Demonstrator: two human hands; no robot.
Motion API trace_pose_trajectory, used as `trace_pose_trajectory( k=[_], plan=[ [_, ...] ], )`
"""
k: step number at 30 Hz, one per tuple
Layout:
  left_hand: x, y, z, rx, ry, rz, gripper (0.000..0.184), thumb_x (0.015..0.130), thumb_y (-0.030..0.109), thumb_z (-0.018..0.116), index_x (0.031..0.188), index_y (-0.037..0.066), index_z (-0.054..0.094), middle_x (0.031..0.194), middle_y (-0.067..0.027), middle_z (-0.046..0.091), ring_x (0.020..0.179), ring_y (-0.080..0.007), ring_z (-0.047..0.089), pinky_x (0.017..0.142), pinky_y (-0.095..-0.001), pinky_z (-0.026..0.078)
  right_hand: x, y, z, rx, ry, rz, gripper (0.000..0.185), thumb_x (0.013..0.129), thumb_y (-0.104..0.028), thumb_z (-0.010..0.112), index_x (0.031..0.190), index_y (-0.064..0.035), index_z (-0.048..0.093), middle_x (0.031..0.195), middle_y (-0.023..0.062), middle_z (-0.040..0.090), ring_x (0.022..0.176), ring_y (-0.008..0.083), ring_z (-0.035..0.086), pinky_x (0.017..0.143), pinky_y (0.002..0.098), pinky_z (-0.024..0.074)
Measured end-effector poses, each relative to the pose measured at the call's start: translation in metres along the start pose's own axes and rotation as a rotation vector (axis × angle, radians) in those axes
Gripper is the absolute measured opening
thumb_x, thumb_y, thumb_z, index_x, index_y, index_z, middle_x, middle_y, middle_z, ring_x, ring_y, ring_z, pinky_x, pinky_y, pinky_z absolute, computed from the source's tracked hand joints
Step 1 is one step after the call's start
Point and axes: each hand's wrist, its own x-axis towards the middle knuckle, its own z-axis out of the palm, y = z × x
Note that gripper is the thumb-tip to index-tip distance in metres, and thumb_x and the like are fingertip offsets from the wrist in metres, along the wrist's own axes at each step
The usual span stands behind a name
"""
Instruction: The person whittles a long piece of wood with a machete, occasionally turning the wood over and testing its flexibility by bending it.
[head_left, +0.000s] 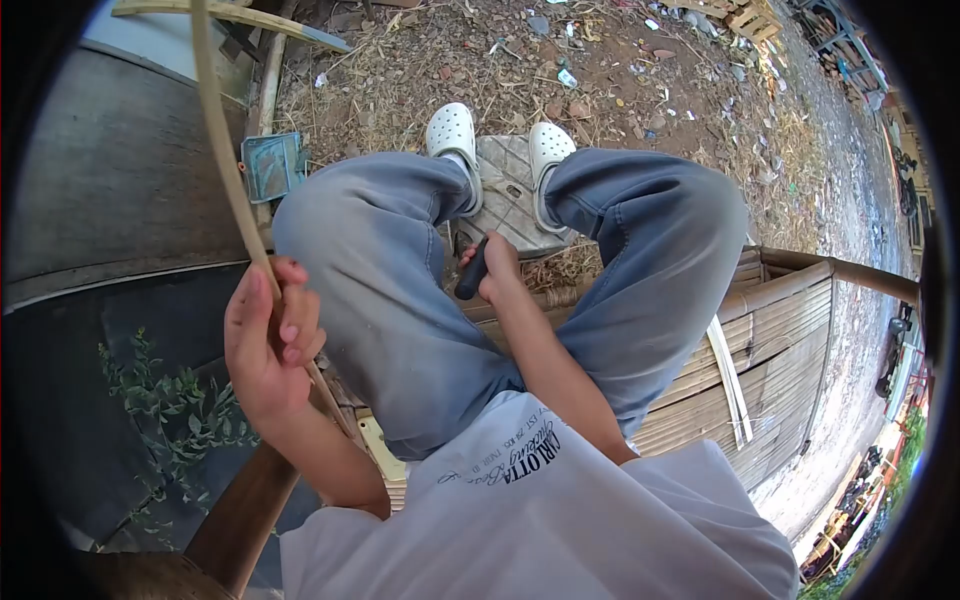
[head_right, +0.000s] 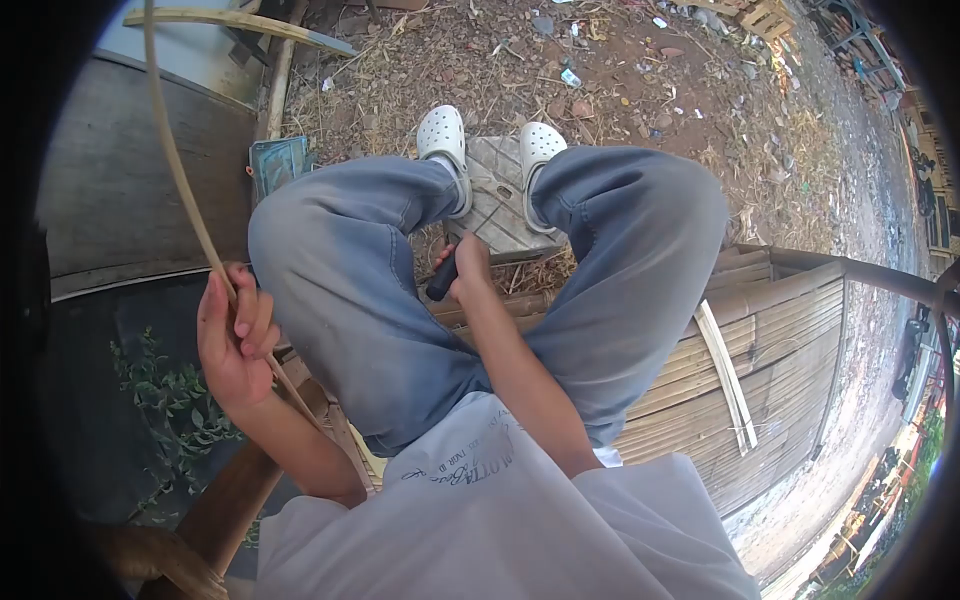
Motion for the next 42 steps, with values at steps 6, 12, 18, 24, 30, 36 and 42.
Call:
trace_pose_trajectory(
  k=[6,12,18,24,30,36,42],
  plan=[
    [-0.045,0.015,-0.008,0.039,0.011,0.104,0.028,0.103,0.029,0.037,0.098,0.005,0.050,0.062,0.0037,0.032,0.045,-0.0023,0.023,0.033,-0.0162,0.018,0.040,0.019,-0.009,-0.127,0.176,-0.085,0.022,0.092,-0.025,0.042,0.083,-0.0047,0.040,0.068,0.0050,0.044,0.050,0.0142,0.043,0.044,0.0305,0.0408],
    [-0.066,0.023,-0.005,0.088,0.056,0.110,0.026,0.104,0.028,0.035,0.096,0.006,0.047,0.062,0.0029,0.030,0.044,-0.0030,0.023,0.032,-0.0161,0.019,0.075,0.002,0.053,-0.061,-0.041,0.039,0.022,0.093,-0.027,0.042,0.085,-0.0057,0.041,0.064,0.0037,0.043,0.048,0.0114,0.042,0.042,0.0273,0.0378],
    [-0.071,0.024,-0.002,0.098,0.096,0.136,0.026,0.104,0.027,0.033,0.096,0.006,0.045,0.062,0.0020,0.031,0.044,-0.0040,0.023,0.030,-0.0168,0.022,0.024,-0.047,0.115,0.061,-0.199,-0.130,0.029,0.095,-0.028,0.040,0.079,-0.0042,0.044,0.061,0.0025,0.042,0.044,0.0119,0.040,0.039,0.0271,0.0365],
    [-0.059,0.023,0.015,0.104,0.021,0.128,0.027,0.104,0.028,0.032,0.095,0.005,0.044,0.062,0.0019,0.031,0.044,-0.0036,0.023,0.030,-0.0158,0.020,0.106,-0.006,0.051,-0.351,0.430,-0.217,0.038,0.095,-0.029,0.035,0.100,0.0058,0.049,0.086,0.0229,0.062,0.059,0.0281,0.064,0.045,0.0405,0.0499],
    [-0.069,0.026,0.023,0.165,-0.004,0.155,0.027,0.104,0.028,0.032,0.095,0.006,0.045,0.062,0.0022,0.031,0.044,-0.0029,0.023,0.030,-0.0165,0.019,0.106,0.004,0.068,-0.348,0.393,-0.313,0.040,0.096,-0.029,0.032,0.088,0.0064,0.050,0.074,0.0205,0.060,0.052,0.0296,0.061,0.044,0.0399,0.0495],
    [-0.073,0.024,0.024,0.175,0.081,0.110,0.027,0.104,0.028,0.034,0.095,0.005,0.045,0.062,0.0022,0.032,0.043,-0.0025,0.022,0.030,-0.0158,0.018,0.104,0.006,0.061,-0.377,0.487,-0.248,0.048,0.095,-0.029,0.033,0.088,0.0120,0.059,0.077,0.0264,0.064,0.053,0.0339,0.063,0.049,0.0421,0.0531],
    [-0.093,0.031,0.017,0.247,0.043,0.154,0.031,0.101,0.032,0.041,0.095,0.003,0.048,0.067,0.0013,0.039,0.044,-0.0026,0.024,0.030,-0.0161,0.017,0.104,0.014,0.058,-0.725,-0.183,-0.221,0.037,0.096,-0.029,0.042,0.115,0.0020,0.048,0.070,0.0095,0.053,0.043,0.0170,0.049,0.037,0.0321,0.0414]
  ],
)
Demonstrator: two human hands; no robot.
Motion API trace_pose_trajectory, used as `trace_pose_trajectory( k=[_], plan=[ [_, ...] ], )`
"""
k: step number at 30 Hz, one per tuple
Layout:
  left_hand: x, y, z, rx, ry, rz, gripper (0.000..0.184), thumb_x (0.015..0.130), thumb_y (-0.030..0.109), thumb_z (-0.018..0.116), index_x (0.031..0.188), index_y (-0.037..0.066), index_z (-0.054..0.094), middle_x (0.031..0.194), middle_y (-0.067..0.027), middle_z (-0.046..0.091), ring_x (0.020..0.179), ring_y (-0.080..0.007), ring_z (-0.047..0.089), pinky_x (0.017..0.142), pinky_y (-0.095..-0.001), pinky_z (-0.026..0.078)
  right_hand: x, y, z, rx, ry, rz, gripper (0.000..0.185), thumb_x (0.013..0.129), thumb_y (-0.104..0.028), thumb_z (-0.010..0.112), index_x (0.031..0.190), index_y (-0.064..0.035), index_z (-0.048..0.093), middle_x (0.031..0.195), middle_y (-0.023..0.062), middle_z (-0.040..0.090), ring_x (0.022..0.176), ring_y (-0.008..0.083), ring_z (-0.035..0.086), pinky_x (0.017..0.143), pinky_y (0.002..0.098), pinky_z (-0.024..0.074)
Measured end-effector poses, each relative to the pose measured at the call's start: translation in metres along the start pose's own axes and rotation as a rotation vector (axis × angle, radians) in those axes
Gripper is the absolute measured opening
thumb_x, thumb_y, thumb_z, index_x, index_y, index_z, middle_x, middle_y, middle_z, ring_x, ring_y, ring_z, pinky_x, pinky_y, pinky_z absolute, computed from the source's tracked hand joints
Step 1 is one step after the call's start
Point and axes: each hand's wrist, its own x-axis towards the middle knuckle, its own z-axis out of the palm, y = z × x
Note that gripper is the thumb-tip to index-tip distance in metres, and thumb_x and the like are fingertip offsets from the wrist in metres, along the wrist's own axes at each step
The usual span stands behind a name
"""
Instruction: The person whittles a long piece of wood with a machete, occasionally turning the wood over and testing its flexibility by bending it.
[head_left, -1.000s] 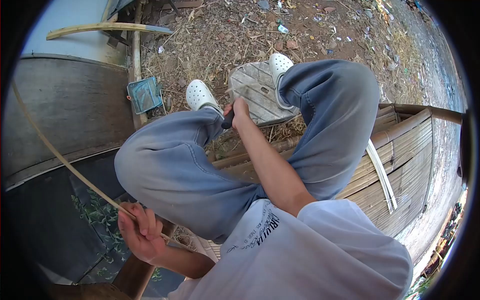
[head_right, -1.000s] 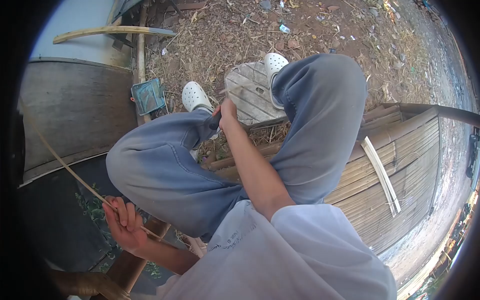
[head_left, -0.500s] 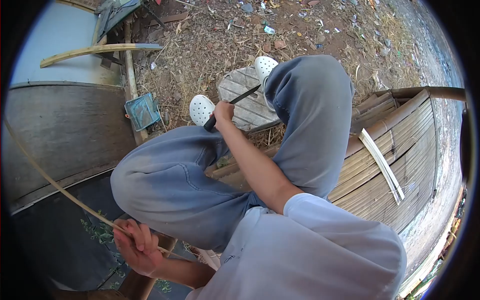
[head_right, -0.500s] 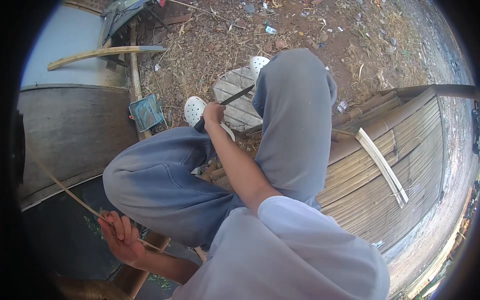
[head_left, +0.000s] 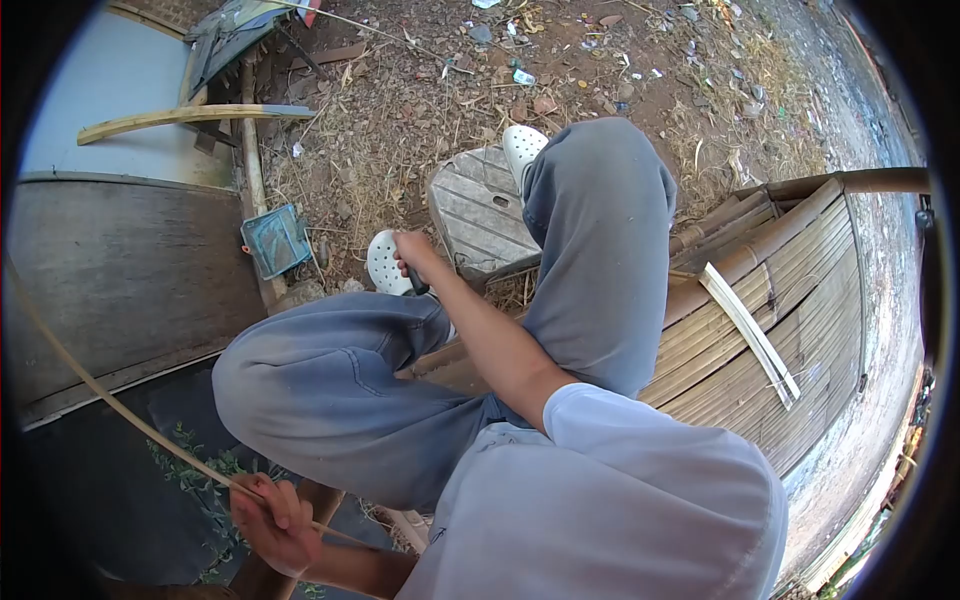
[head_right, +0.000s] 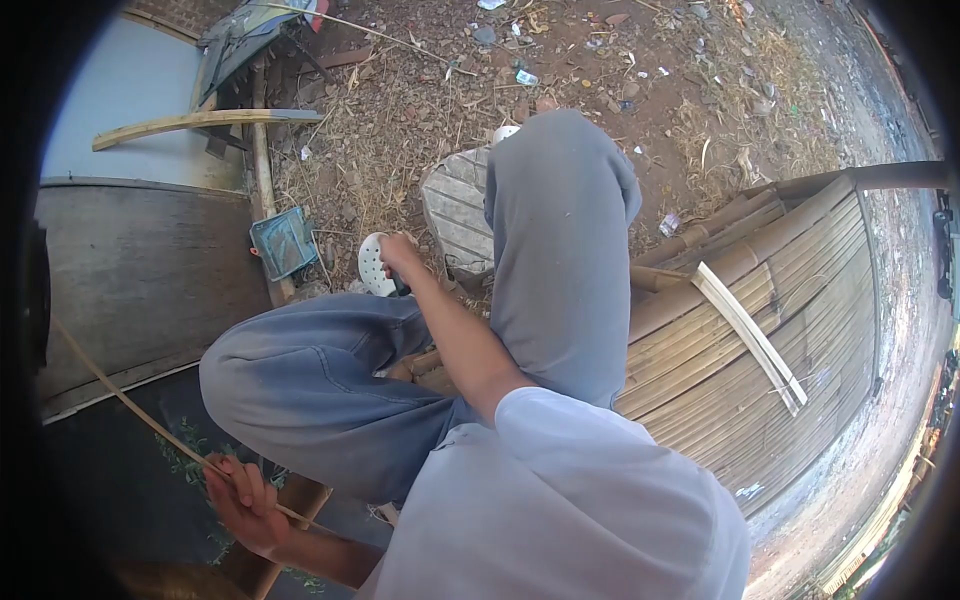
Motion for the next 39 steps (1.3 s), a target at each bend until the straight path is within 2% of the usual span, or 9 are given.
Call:
trace_pose_trajectory(
  k=[6,13,20,22,27,31,33,36,39],
  plan=[
    [-0.003,-0.012,-0.002,-0.073,0.168,-0.003,0.031,0.101,0.033,0.042,0.096,0.002,0.048,0.061,0.0009,0.037,0.043,-0.0028,0.025,0.032,-0.0172,0.016,-0.040,-0.049,-0.002,0.195,0.052,-0.299,0.025,0.095,-0.028,0.043,0.104,-0.0053,0.049,0.064,0.0019,0.046,0.041,0.0103,0.041,0.034,0.0264,0.0367],
    [0.063,-0.032,0.036,-0.169,-0.123,-0.243,0.031,0.102,0.026,0.040,0.100,-0.002,0.053,0.057,0.0007,0.038,0.043,-0.0033,0.027,0.037,-0.0193,0.022,-0.145,-0.164,-0.007,0.468,-0.008,-0.473,0.028,0.098,-0.032,0.046,0.113,-0.0083,0.048,0.067,-0.0004,0.044,0.044,0.0065,0.039,0.037,0.0222,0.0316],
    [0.144,-0.055,0.073,-0.014,-0.130,-0.166,0.029,0.102,0.028,0.039,0.108,0.004,0.054,0.059,0.0042,0.042,0.045,-0.0010,0.029,0.040,-0.0181,0.022,-0.272,-0.260,-0.009,-0.054,-0.155,-0.688,0.028,0.091,-0.031,0.059,0.099,-0.0041,0.055,0.052,0.0004,0.044,0.042,0.0059,0.043,0.037,0.0249,0.0343],
    [0.156,-0.059,0.077,0.052,-0.179,-0.092,0.027,0.102,0.028,0.040,0.105,0.005,0.055,0.059,0.0045,0.042,0.046,-0.0003,0.029,0.041,-0.0176,0.022,-0.278,-0.271,-0.014,-1.040,0.003,-1.067,0.027,0.084,-0.027,0.066,0.091,-0.0052,0.054,0.051,0.0066,0.049,0.043,0.0165,0.053,0.041,0.0335,0.0415],
    [0.151,-0.060,0.080,0.361,-0.055,0.039,0.027,0.100,0.019,0.043,0.086,-0.001,0.056,0.053,-0.0013,0.044,0.049,-0.0079,0.043,0.047,-0.0276,0.033,-0.252,-0.255,-0.024,-1.719,-0.257,-1.135,0.025,0.073,-0.026,0.069,0.080,-0.0084,0.052,0.060,0.0099,0.058,0.055,0.0321,0.061,0.050,0.0432,0.0477],
    [0.152,-0.058,0.077,0.440,0.005,0.079,0.026,0.099,0.017,0.042,0.084,-0.001,0.054,0.052,-0.0071,0.047,0.045,-0.0141,0.048,0.045,-0.0307,0.036,-0.196,-0.294,-0.020,-1.553,0.005,-1.332,0.019,0.066,-0.020,0.070,0.075,-0.0091,0.057,0.060,0.0088,0.059,0.056,0.0312,0.062,0.053,0.0404,0.0495],
    [0.155,-0.063,0.077,0.458,0.075,0.069,0.030,0.101,0.021,0.042,0.080,0.002,0.052,0.053,0.0024,0.037,0.048,-0.0053,0.032,0.045,-0.0252,0.026,-0.191,-0.304,-0.008,-1.501,0.122,-1.271,0.016,0.066,-0.017,0.070,0.072,-0.0089,0.057,0.062,0.0090,0.060,0.056,0.0315,0.062,0.055,0.0386,0.0504],
    [0.164,-0.099,0.084,0.724,0.248,0.624,0.032,0.101,0.022,0.040,0.079,0.003,0.051,0.053,0.0026,0.037,0.048,-0.0050,0.032,0.045,-0.0254,0.026,-0.207,-0.262,0.004,-1.728,-0.446,-1.223,0.015,0.067,-0.020,0.067,0.074,-0.0083,0.059,0.064,0.0103,0.063,0.058,0.0336,0.063,0.057,0.0411,0.0517],
    [0.156,-0.068,0.084,0.540,0.124,0.095,0.032,0.101,0.022,0.039,0.079,0.003,0.050,0.053,0.0022,0.037,0.048,-0.0051,0.032,0.045,-0.0255,0.026,-0.190,-0.299,-0.001,-1.617,0.052,-1.177,0.012,0.070,-0.018,0.063,0.076,-0.0072,0.062,0.064,0.0122,0.062,0.058,0.0329,0.063,0.055,0.0428,0.0505]
  ],
)
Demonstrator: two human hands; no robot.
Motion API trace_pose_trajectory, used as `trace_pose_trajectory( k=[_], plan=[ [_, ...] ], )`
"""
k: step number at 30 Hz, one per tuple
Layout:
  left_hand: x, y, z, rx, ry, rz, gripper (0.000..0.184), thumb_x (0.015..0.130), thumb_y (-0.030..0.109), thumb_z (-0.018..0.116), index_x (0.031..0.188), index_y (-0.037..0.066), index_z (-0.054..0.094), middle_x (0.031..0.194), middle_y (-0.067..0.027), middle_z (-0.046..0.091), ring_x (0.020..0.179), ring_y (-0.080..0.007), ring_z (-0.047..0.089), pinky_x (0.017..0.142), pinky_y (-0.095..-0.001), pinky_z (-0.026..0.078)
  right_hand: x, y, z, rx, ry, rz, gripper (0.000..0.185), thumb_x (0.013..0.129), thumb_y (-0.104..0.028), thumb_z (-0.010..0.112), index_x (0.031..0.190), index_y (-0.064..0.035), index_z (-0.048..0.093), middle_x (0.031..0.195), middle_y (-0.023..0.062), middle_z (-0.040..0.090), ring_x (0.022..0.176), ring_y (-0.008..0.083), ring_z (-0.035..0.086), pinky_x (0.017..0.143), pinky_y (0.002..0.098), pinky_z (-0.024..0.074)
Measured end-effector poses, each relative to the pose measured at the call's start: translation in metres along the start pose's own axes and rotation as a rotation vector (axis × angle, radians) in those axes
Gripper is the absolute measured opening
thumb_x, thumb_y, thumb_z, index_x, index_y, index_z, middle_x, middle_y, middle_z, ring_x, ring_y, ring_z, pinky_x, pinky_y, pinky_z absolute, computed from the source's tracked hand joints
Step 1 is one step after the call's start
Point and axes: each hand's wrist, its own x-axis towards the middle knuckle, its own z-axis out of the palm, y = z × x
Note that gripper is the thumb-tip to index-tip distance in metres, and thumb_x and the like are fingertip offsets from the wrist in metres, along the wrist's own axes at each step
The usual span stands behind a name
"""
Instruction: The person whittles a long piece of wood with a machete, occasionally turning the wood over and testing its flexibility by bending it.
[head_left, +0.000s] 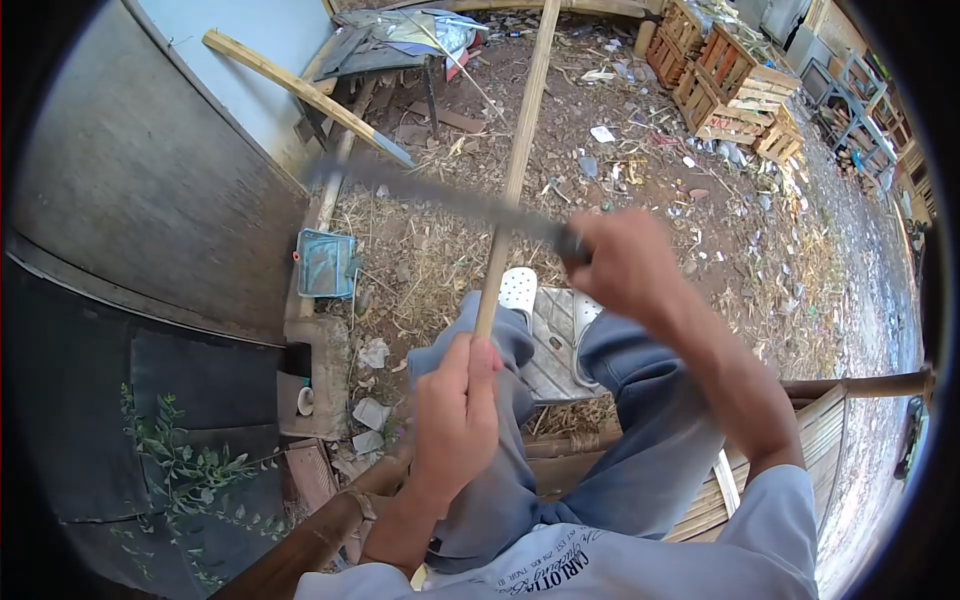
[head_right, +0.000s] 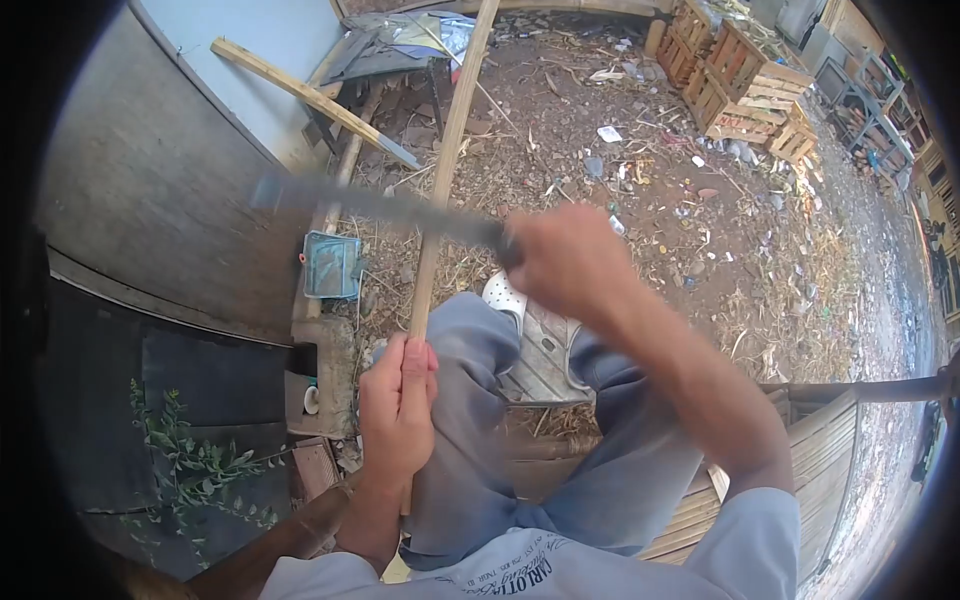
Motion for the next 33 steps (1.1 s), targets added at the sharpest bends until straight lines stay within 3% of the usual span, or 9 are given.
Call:
trace_pose_trajectory(
  k=[4,6,8,14,18,24,26,30,33],
  plan=[
    [-0.010,0.003,0.013,0.033,0.050,0.021,0.033,0.101,0.023,0.039,0.078,0.003,0.051,0.052,0.0015,0.037,0.048,-0.0049,0.033,0.045,-0.0253,0.025,-0.015,0.009,0.001,0.163,-0.038,-0.132,0.012,0.070,-0.017,0.063,0.075,-0.0057,0.062,0.060,0.0130,0.062,0.056,0.0342,0.062,0.057,0.0434,0.0510],
    [-0.011,0.002,0.018,0.038,0.049,0.034,0.033,0.101,0.023,0.040,0.078,0.003,0.050,0.052,0.0014,0.038,0.048,-0.0050,0.033,0.045,-0.0253,0.025,-0.032,-0.019,0.000,0.015,-0.341,-0.272,0.017,0.069,-0.023,0.065,0.074,-0.0072,0.062,0.061,0.0127,0.062,0.060,0.0350,0.064,0.058,0.0442,0.0511],
    [-0.014,0.002,0.017,0.058,0.033,0.040,0.033,0.101,0.023,0.040,0.078,0.003,0.050,0.052,0.0014,0.038,0.048,-0.0051,0.034,0.045,-0.0253,0.025,-0.020,0.003,-0.002,0.037,-0.043,-0.037,0.016,0.071,-0.023,0.063,0.073,-0.0073,0.062,0.060,0.0130,0.062,0.060,0.0344,0.063,0.058,0.0438,0.0509],
    [-0.014,0.004,0.025,0.016,0.041,0.071,0.032,0.101,0.023,0.041,0.077,0.003,0.051,0.052,0.0006,0.039,0.048,-0.0055,0.036,0.044,-0.0251,0.026,-0.036,0.006,-0.001,-0.006,-0.213,-0.177,0.016,0.072,-0.022,0.063,0.078,-0.0070,0.062,0.065,0.0152,0.064,0.064,0.0343,0.065,0.059,0.0442,0.0512],
    [-0.014,0.001,0.017,0.055,0.023,0.120,0.032,0.100,0.022,0.042,0.077,0.002,0.051,0.052,-0.0002,0.041,0.047,-0.0061,0.037,0.045,-0.0251,0.027,-0.006,0.035,-0.007,0.194,0.192,0.151,0.013,0.072,-0.018,0.062,0.073,-0.0054,0.062,0.062,0.0157,0.062,0.059,0.0332,0.064,0.057,0.0433,0.0513],
    [-0.030,-0.014,-0.001,0.059,0.031,0.223,0.032,0.100,0.021,0.043,0.076,0.002,0.051,0.051,0.0004,0.040,0.046,-0.0056,0.035,0.044,-0.0244,0.027,-0.032,0.003,0.000,0.025,0.040,-0.317,0.012,0.069,-0.021,0.066,0.073,-0.0116,0.060,0.061,0.0095,0.061,0.056,0.0301,0.063,0.053,0.0416,0.0503],
    [-0.050,-0.010,-0.023,0.003,-0.134,-0.059,0.028,0.099,0.017,0.044,0.077,0.002,0.052,0.049,-0.0026,0.042,0.043,-0.0086,0.039,0.043,-0.0277,0.029,-0.004,0.026,-0.004,0.182,0.313,0.018,0.019,0.064,-0.021,0.070,0.068,-0.0125,0.054,0.058,0.0047,0.056,0.053,0.0246,0.060,0.045,0.0368,0.0442],
    [-0.080,-0.026,-0.037,-0.076,-0.149,-0.166,0.031,0.101,0.021,0.041,0.076,0.004,0.050,0.051,0.0032,0.040,0.044,-0.0025,0.032,0.041,-0.0216,0.022,-0.035,-0.005,0.012,0.075,-0.066,-0.442,0.018,0.072,-0.021,0.068,0.069,-0.0070,0.056,0.055,0.0108,0.057,0.050,0.0274,0.059,0.048,0.0388,0.0476],
    [-0.093,-0.036,-0.053,-0.021,-0.105,-0.167,0.034,0.101,0.025,0.043,0.075,0.003,0.049,0.050,0.0040,0.039,0.043,-0.0021,0.032,0.040,-0.0206,0.022,-0.014,-0.001,0.006,0.085,0.102,-0.132,0.018,0.071,-0.023,0.067,0.072,-0.0075,0.058,0.057,0.0110,0.059,0.053,0.0293,0.061,0.051,0.0402,0.0490]
  ],
)
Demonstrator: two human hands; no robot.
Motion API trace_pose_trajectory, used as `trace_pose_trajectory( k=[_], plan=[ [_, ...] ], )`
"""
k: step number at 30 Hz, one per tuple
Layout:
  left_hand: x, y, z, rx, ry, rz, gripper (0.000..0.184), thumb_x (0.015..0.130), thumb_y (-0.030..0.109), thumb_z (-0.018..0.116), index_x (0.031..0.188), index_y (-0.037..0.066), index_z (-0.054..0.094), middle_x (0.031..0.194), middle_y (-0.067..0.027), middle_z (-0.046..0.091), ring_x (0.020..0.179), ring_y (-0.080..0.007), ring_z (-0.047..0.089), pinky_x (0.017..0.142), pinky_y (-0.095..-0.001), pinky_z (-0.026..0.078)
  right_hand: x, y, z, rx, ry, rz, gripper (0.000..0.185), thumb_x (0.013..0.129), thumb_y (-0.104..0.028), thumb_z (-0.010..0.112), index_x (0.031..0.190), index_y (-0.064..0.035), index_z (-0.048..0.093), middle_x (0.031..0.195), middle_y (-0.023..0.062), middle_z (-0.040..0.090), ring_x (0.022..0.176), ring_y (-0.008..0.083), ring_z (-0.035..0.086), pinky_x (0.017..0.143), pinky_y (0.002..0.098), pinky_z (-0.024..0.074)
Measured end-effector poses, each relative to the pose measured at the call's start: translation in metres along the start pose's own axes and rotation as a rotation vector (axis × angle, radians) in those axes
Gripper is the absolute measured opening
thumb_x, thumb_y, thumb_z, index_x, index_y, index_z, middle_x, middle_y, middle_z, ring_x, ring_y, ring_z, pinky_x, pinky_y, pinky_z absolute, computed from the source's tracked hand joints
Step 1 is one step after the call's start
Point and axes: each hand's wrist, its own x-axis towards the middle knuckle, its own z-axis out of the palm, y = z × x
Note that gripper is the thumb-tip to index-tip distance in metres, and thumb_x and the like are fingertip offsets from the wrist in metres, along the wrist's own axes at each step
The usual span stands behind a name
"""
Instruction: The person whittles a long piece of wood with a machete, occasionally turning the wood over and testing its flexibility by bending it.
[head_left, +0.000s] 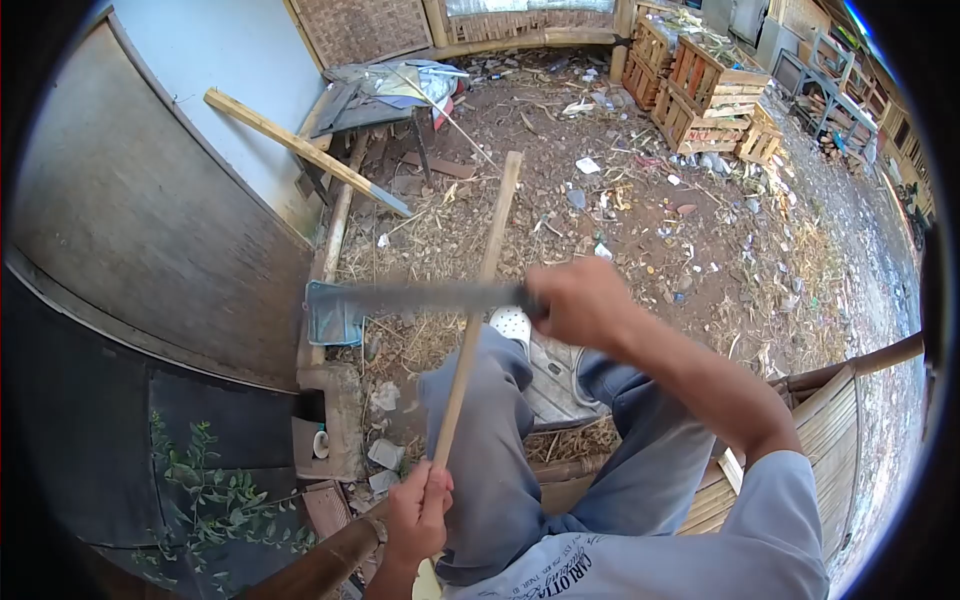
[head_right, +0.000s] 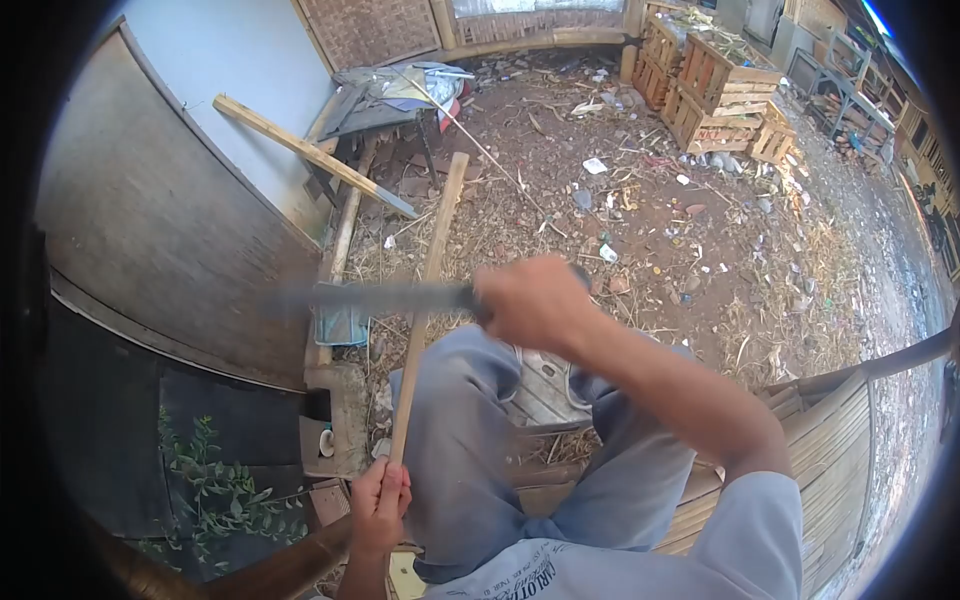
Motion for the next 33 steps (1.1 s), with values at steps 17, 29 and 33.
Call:
trace_pose_trajectory(
  k=[17,29,33],
  plan=[
    [-0.019,-0.010,0.000,-0.461,-0.150,-0.241,0.035,0.100,0.033,0.046,0.078,0.005,0.046,0.050,0.0034,0.034,0.040,-0.0032,0.026,0.037,-0.0216,0.019,-0.005,-0.001,-0.011,0.183,-0.021,0.182,0.016,0.070,-0.023,0.066,0.078,-0.0089,0.064,0.061,0.0146,0.060,0.061,0.0351,0.062,0.057,0.0448,0.0486],
    [-0.033,-0.016,-0.007,-0.683,-0.283,-0.403,0.031,0.101,0.026,0.043,0.083,0.002,0.049,0.055,0.0035,0.035,0.045,-0.0036,0.030,0.042,-0.0208,0.022,-0.018,-0.006,-0.005,0.013,-0.209,-0.080,0.018,0.066,-0.024,0.067,0.075,-0.0103,0.061,0.061,0.0119,0.061,0.057,0.0332,0.062,0.057,0.0431,0.0504],
    [-0.022,0.001,0.002,-0.358,-0.257,-0.176,0.031,0.101,0.023,0.043,0.080,0.002,0.050,0.055,0.0039,0.037,0.048,-0.0032,0.032,0.045,-0.0199,0.024,0.006,0.017,-0.028,0.936,0.297,0.580,0.028,0.089,-0.026,0.058,0.070,-0.0048,0.053,0.050,0.0012,0.049,0.038,0.0143,0.046,0.039,0.0290,0.0383]
  ],
)
